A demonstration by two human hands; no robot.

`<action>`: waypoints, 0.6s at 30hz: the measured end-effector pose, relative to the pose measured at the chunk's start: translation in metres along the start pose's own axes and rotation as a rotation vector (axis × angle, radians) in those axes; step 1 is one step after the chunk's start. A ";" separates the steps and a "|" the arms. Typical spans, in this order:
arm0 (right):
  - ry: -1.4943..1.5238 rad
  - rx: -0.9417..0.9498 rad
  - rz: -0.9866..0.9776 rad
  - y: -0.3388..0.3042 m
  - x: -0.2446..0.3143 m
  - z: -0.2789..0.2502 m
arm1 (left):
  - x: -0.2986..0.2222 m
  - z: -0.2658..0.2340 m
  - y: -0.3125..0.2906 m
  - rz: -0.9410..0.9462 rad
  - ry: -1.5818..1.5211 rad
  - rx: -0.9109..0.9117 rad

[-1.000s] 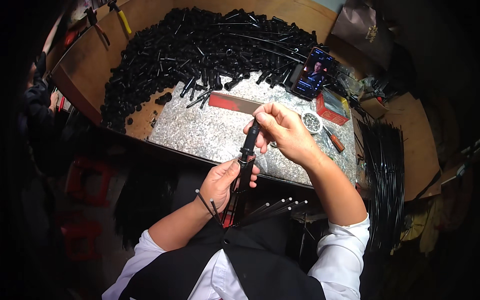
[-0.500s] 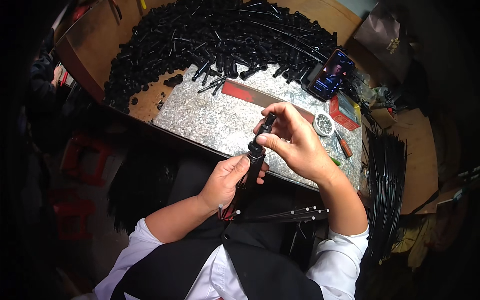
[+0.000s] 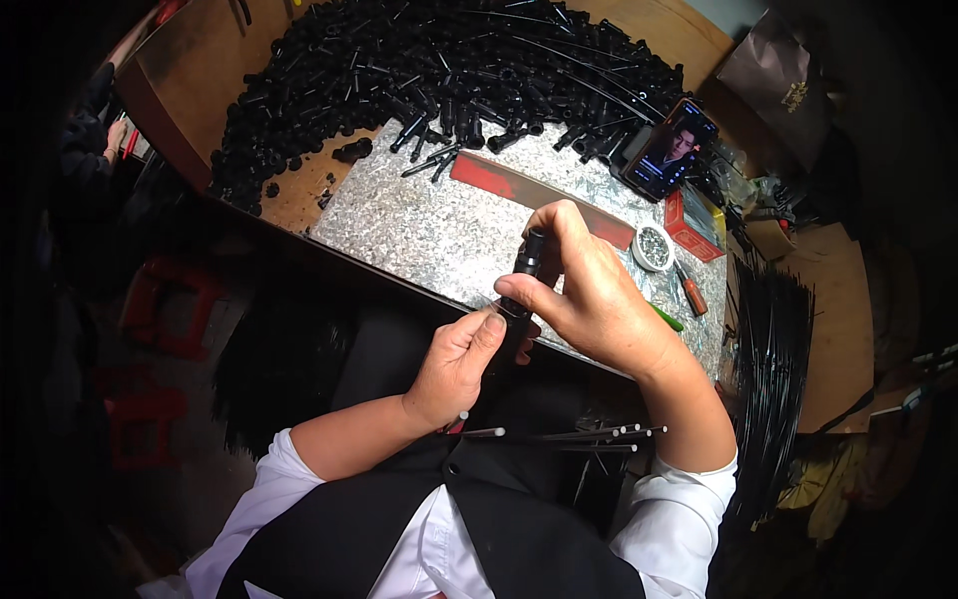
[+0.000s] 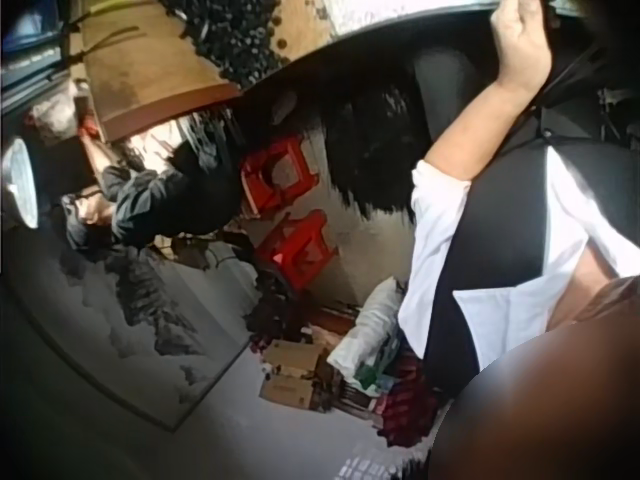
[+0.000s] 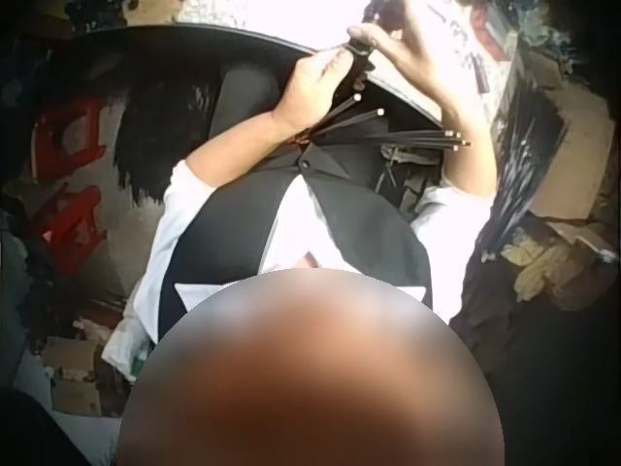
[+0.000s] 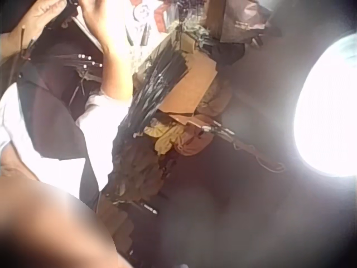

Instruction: The recorder bundles black plastic rods into a plastic hub and uses pliers to crimp or secure them.

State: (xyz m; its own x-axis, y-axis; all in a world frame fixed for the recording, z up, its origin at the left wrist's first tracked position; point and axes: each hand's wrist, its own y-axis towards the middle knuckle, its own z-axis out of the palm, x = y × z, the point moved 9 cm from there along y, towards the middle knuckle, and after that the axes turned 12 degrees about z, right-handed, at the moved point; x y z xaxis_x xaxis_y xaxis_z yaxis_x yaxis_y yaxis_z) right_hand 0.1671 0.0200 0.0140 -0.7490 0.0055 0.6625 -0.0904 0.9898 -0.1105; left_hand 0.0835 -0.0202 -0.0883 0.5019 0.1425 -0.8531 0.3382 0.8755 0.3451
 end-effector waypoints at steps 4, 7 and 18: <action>0.293 0.149 -0.107 0.002 -0.006 0.006 | 0.004 0.001 0.000 -0.001 -0.046 -0.006; 0.461 0.156 0.037 0.005 -0.019 0.012 | 0.004 0.000 0.001 -0.006 -0.044 -0.023; 0.288 0.069 -0.027 -0.010 -0.032 0.017 | 0.016 -0.012 0.001 -0.112 -0.239 -0.109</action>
State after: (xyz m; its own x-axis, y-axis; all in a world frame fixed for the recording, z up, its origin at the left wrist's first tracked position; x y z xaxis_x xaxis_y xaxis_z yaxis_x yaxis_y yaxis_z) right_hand 0.1812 0.0078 -0.0186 -0.5291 0.0290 0.8481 -0.1596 0.9782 -0.1330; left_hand 0.0823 -0.0120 -0.1061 0.6437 -0.0597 -0.7630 0.3214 0.9258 0.1988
